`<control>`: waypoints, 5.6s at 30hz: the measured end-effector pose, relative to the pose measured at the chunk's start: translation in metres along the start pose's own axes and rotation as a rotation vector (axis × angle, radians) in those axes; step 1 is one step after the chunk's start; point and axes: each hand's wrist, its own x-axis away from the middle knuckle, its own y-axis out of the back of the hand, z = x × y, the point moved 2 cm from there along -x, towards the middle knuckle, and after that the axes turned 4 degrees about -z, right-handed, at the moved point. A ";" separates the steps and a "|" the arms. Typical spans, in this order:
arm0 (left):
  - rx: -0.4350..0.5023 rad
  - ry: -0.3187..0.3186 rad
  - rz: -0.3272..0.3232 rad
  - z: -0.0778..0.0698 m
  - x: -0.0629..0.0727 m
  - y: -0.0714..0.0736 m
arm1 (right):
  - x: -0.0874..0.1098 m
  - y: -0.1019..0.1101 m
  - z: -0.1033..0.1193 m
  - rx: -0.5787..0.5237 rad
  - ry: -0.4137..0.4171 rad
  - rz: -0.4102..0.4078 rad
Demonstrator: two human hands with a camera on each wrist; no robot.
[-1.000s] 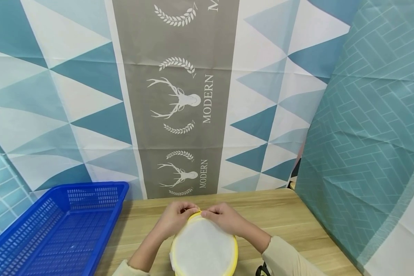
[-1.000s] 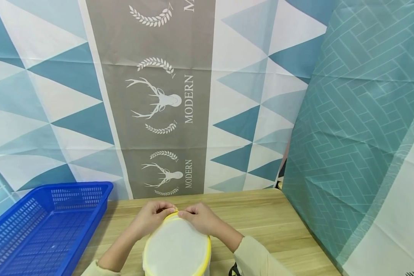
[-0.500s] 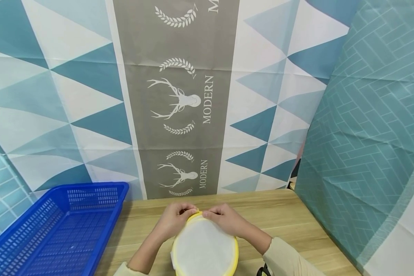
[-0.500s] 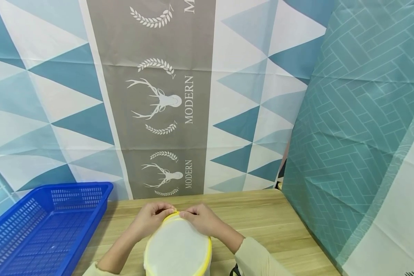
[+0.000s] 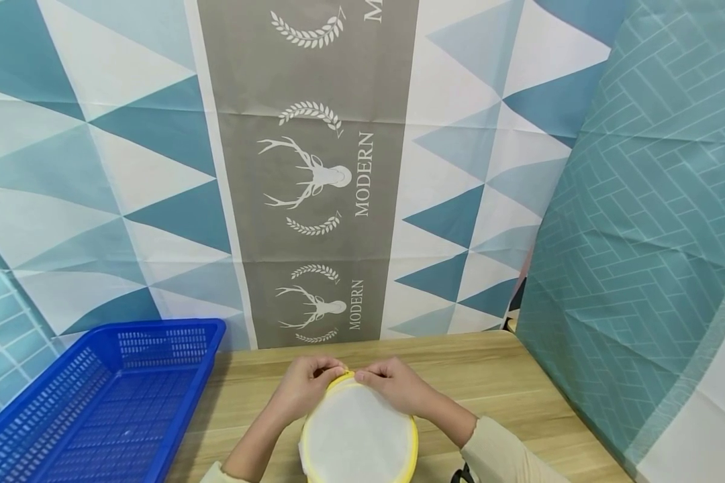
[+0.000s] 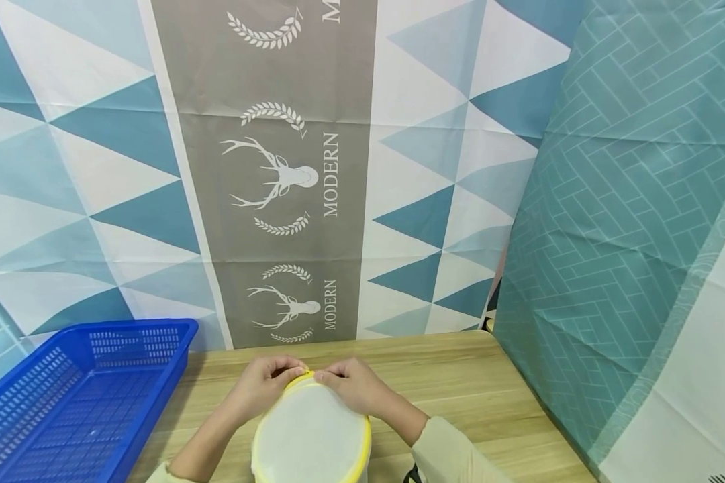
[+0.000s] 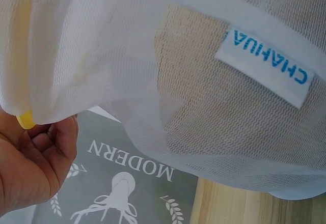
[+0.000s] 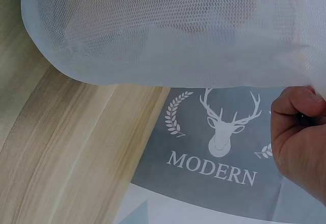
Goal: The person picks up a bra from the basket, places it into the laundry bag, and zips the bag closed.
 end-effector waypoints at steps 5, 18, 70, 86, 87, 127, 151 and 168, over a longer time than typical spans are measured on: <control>0.007 -0.007 -0.001 0.000 0.001 -0.001 | 0.002 0.000 0.001 0.002 -0.012 0.003; -0.019 0.009 -0.025 0.006 0.002 0.002 | 0.002 0.000 -0.002 -0.016 -0.054 -0.013; 0.029 0.022 -0.012 0.004 0.002 0.002 | -0.008 0.002 0.006 0.081 0.001 0.015; 0.053 0.038 -0.002 0.007 0.004 0.003 | -0.006 0.002 0.001 0.078 0.004 -0.011; 0.054 0.043 -0.003 0.007 0.004 0.004 | -0.005 0.002 0.001 0.077 0.004 -0.010; -0.006 0.015 -0.018 0.002 0.006 0.004 | -0.008 -0.002 0.008 0.098 0.013 0.020; 0.056 0.052 -0.013 0.006 0.007 0.005 | -0.006 -0.001 0.006 0.059 0.000 -0.003; 0.019 0.047 0.019 0.001 0.005 0.004 | -0.008 0.001 0.009 0.012 -0.008 0.074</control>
